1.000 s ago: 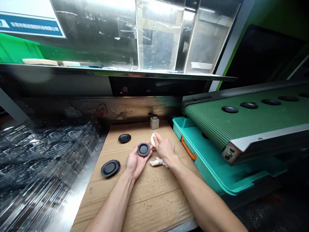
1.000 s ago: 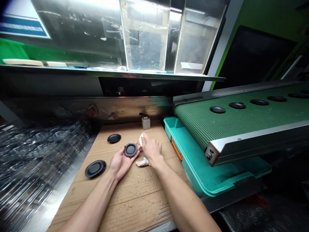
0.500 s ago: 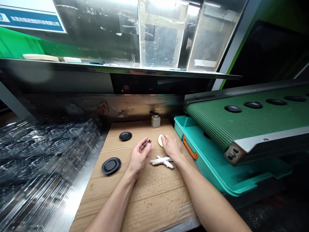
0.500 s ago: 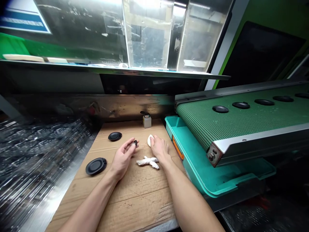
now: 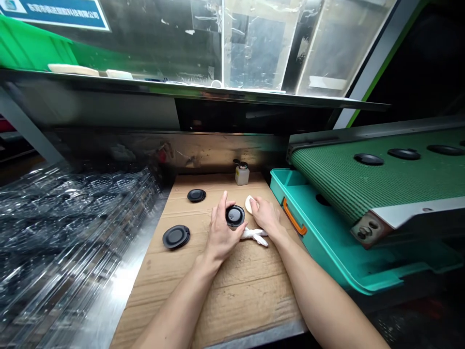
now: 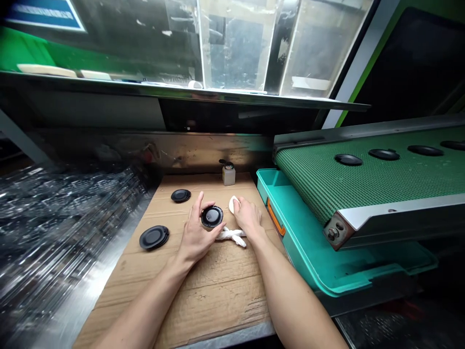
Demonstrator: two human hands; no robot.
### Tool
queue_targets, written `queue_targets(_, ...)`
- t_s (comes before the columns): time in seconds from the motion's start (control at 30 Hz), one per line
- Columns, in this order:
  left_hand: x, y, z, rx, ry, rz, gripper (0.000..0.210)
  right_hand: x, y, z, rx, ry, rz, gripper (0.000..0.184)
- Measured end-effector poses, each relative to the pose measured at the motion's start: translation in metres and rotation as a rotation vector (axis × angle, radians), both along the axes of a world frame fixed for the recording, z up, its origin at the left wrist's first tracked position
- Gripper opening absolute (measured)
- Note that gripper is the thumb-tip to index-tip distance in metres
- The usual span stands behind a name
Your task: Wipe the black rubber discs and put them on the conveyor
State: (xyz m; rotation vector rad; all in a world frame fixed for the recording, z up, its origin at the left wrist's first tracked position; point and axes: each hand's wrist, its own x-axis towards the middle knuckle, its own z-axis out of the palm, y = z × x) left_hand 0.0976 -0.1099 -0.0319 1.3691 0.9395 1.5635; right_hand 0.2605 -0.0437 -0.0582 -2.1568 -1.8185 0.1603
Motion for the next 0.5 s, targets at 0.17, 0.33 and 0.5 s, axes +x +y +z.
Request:
queue_targets(0.17, -0.008, 0.009, -0.012, -0.002, 0.207, 0.038, 0.067, 0.0, 0.0, -0.002, 0.023, -0.013, -0.005, 0.052)
queue_targets(0.33, -0.023, 0.026, -0.031, -0.185, 0.324, 0.081, 0.014, 0.001, 0.001, -0.003, 0.028, 0.011, 0.01, 0.051)
queue_targets(0.5, -0.03, 0.028, -0.036, -0.152, 0.406, 0.184, 0.022, 0.0, 0.001, -0.002, 0.004, 0.016, -0.005, 0.051)
